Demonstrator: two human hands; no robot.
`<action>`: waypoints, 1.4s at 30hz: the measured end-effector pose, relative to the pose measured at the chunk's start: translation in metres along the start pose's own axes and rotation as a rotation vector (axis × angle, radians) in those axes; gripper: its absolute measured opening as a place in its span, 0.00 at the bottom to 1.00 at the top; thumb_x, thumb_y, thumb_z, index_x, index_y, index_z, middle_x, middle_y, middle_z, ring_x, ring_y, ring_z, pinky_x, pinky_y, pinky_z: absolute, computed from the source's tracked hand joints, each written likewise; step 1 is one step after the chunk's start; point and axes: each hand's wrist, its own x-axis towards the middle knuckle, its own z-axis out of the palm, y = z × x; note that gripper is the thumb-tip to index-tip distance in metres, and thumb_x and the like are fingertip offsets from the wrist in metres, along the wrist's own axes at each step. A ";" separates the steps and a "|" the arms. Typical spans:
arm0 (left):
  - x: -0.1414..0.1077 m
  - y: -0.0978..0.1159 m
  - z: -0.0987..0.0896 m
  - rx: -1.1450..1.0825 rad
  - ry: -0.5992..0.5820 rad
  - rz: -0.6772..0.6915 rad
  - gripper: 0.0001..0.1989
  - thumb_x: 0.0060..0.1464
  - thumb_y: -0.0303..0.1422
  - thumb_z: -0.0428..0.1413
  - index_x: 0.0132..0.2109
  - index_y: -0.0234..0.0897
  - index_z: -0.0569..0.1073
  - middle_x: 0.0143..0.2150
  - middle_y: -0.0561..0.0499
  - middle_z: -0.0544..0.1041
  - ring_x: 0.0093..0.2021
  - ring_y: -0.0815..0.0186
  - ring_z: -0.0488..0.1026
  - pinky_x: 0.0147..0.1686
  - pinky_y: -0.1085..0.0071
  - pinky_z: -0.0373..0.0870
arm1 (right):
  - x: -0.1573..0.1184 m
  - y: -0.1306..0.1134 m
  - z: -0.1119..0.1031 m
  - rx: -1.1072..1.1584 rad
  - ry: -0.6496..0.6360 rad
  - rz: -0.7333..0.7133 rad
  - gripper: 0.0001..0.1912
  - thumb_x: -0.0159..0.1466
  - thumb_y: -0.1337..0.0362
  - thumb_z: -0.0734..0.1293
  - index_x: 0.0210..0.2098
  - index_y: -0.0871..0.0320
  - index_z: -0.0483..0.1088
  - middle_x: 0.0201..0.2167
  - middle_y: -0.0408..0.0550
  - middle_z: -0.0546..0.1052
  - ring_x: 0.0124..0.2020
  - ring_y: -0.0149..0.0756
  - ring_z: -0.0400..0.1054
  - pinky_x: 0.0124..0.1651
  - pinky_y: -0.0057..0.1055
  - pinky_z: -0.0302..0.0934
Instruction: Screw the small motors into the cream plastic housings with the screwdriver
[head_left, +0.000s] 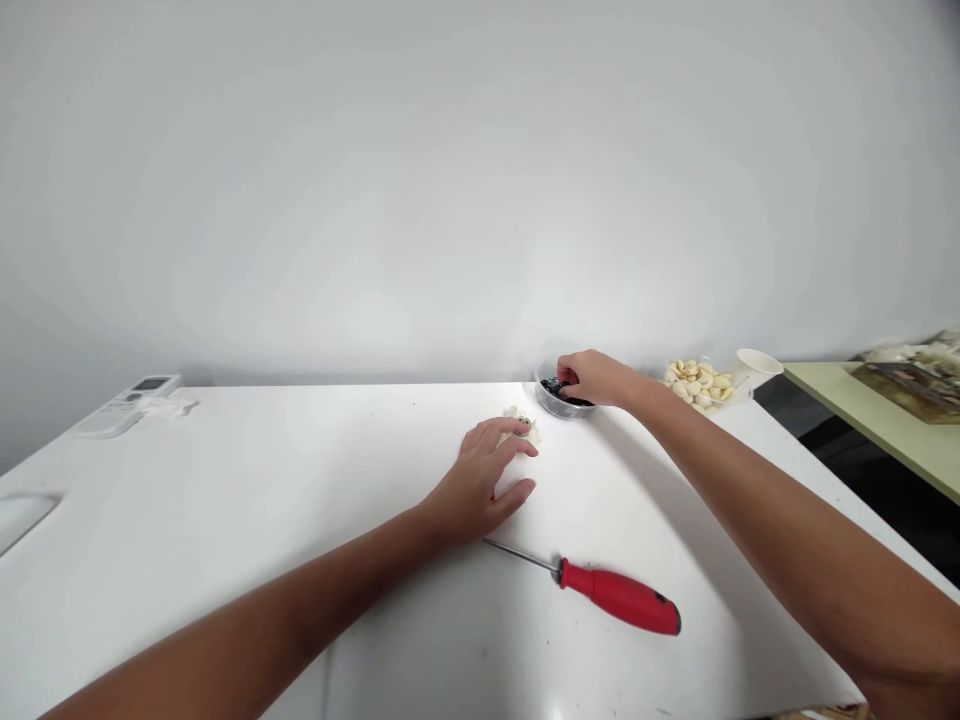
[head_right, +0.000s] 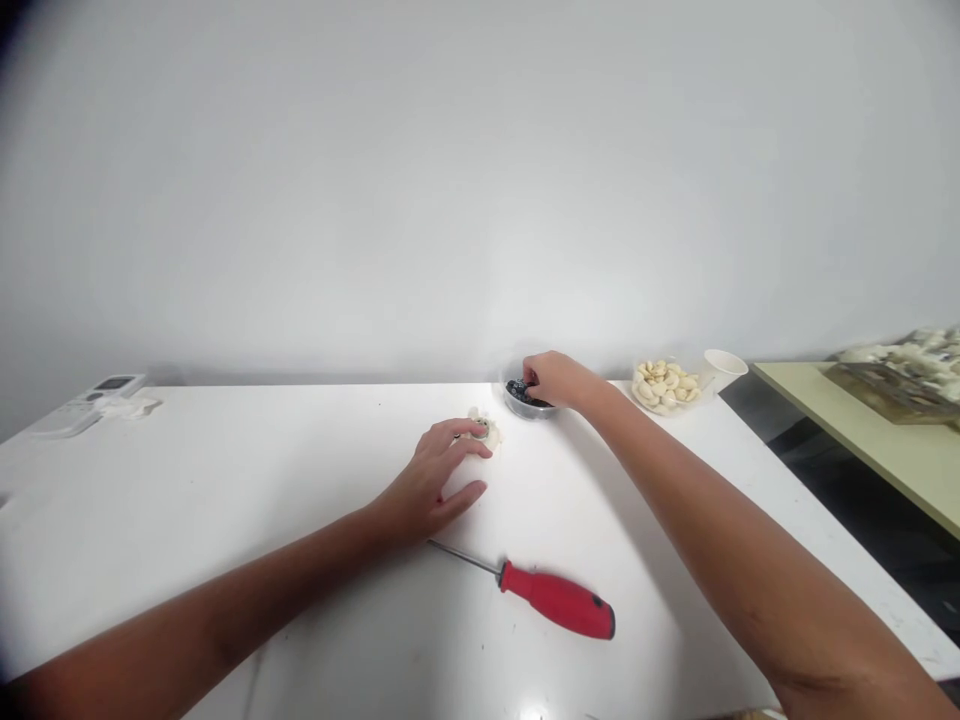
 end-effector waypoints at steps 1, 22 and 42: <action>0.000 0.000 0.000 0.000 -0.002 -0.001 0.15 0.64 0.31 0.59 0.56 0.43 0.71 0.66 0.41 0.70 0.70 0.50 0.64 0.68 0.50 0.62 | -0.004 0.001 -0.003 0.026 0.040 0.001 0.06 0.65 0.64 0.74 0.40 0.57 0.75 0.39 0.47 0.80 0.35 0.35 0.72 0.38 0.32 0.65; 0.002 0.002 -0.001 0.032 -0.018 -0.017 0.09 0.66 0.34 0.59 0.52 0.44 0.74 0.67 0.43 0.70 0.73 0.50 0.62 0.71 0.48 0.56 | -0.226 -0.025 0.073 0.282 -0.069 -0.100 0.13 0.68 0.58 0.71 0.51 0.51 0.75 0.45 0.49 0.81 0.42 0.44 0.75 0.44 0.38 0.67; 0.002 0.002 -0.006 -0.005 -0.088 -0.055 0.08 0.68 0.33 0.57 0.53 0.44 0.73 0.68 0.41 0.68 0.73 0.49 0.61 0.69 0.46 0.62 | -0.103 0.034 0.054 1.166 0.892 0.020 0.17 0.67 0.52 0.74 0.49 0.55 0.73 0.26 0.42 0.78 0.31 0.40 0.75 0.32 0.36 0.71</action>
